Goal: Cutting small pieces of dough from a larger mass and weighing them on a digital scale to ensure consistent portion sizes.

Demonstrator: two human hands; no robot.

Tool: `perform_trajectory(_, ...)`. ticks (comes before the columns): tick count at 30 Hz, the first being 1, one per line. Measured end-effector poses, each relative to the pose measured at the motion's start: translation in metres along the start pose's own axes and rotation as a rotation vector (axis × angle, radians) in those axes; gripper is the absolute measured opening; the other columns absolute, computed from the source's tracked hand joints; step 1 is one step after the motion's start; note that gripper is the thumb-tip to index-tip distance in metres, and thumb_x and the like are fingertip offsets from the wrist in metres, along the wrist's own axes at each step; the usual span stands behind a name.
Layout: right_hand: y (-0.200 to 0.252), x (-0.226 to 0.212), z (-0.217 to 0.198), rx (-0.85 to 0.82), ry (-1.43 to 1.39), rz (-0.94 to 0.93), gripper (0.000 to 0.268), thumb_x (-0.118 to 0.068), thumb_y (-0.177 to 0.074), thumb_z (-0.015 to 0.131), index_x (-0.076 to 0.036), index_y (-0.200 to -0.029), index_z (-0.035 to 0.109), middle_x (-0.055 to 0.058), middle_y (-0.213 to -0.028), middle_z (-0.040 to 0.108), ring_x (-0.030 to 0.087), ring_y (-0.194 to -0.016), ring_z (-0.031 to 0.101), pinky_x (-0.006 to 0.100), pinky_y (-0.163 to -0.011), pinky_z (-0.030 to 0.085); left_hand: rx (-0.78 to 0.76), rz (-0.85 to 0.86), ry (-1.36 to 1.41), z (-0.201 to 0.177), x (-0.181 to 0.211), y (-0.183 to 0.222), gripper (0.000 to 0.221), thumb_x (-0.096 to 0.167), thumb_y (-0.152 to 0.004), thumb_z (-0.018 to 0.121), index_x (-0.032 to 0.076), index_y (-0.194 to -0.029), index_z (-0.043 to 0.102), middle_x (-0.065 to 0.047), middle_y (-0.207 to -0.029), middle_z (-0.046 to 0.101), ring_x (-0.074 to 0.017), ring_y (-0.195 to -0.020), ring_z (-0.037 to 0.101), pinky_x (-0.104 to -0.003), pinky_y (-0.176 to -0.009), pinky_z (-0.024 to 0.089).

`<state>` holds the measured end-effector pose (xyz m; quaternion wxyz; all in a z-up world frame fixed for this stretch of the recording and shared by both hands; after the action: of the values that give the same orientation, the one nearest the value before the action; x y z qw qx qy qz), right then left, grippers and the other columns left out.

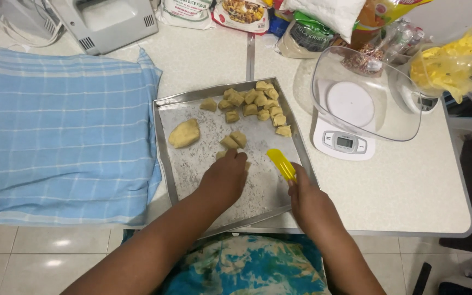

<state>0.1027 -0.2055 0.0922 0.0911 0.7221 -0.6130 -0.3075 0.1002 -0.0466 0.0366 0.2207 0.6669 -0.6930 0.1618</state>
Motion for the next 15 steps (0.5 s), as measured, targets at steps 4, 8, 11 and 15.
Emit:
perform_trajectory(4, 0.019, -0.038, -0.016, -0.008, -0.038, 0.013, 0.059, -0.012, -0.105, 0.031, -0.017, -0.162, 0.017, 0.029, -0.119, 0.069, 0.054, -0.113, 0.065, 0.059, -0.094, 0.052, 0.014, 0.001, 0.111, 0.001, 0.003, -0.021, 0.018, 0.011, -0.099, 0.056, -0.002, -0.112, 0.062, -0.019, -0.109, 0.060, -0.0306, -0.083, 0.072, -0.038, -0.063, 0.061)
perform_trajectory(8, 0.013, -0.049, -0.011, -0.050, 0.027, -0.015, 0.067, -0.008, -0.103, 0.031, -0.024, -0.165, 0.011, 0.028, -0.128, 0.065, 0.050, -0.117, 0.065, 0.056, -0.097, 0.052, 0.033, 0.019, 0.125, 0.005, 0.001, -0.031, 0.019, 0.012, -0.099, 0.058, -0.005, -0.106, 0.062, -0.020, -0.104, 0.060, -0.0341, -0.083, 0.071, -0.041, -0.064, 0.061)
perform_trajectory(11, 0.008, -0.054, -0.006, -0.094, 0.093, 0.002, 0.071, -0.006, -0.102, 0.031, -0.029, -0.166, 0.010, 0.024, -0.134, 0.063, 0.045, -0.120, 0.065, 0.051, -0.099, 0.053, 0.013, 0.013, 0.126, 0.007, -0.001, -0.033, 0.020, 0.012, -0.099, 0.059, -0.006, -0.106, 0.063, -0.019, -0.102, 0.061, -0.0344, -0.084, 0.070, -0.041, -0.066, 0.060)
perform_trajectory(15, 0.003, -0.056, -0.002, -0.095, 0.090, 0.038, 0.072, -0.004, -0.102, 0.036, -0.029, -0.166, 0.015, 0.023, -0.135, 0.062, 0.041, -0.120, 0.067, 0.049, -0.099, 0.054, -0.010, -0.036, 0.151, 0.003, -0.002, -0.035, 0.020, 0.012, -0.099, 0.058, -0.006, -0.107, 0.065, -0.017, -0.101, 0.061, -0.0306, -0.085, 0.070, -0.039, -0.067, 0.060)
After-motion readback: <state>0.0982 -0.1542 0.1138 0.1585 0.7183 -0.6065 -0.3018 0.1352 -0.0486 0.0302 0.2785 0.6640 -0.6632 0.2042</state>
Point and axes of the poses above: each hand's wrist, its own y-axis away from the middle knuckle, its own z-axis out of the palm, x = y × z, the point moved 10 cm from there along -y, towards the middle knuckle
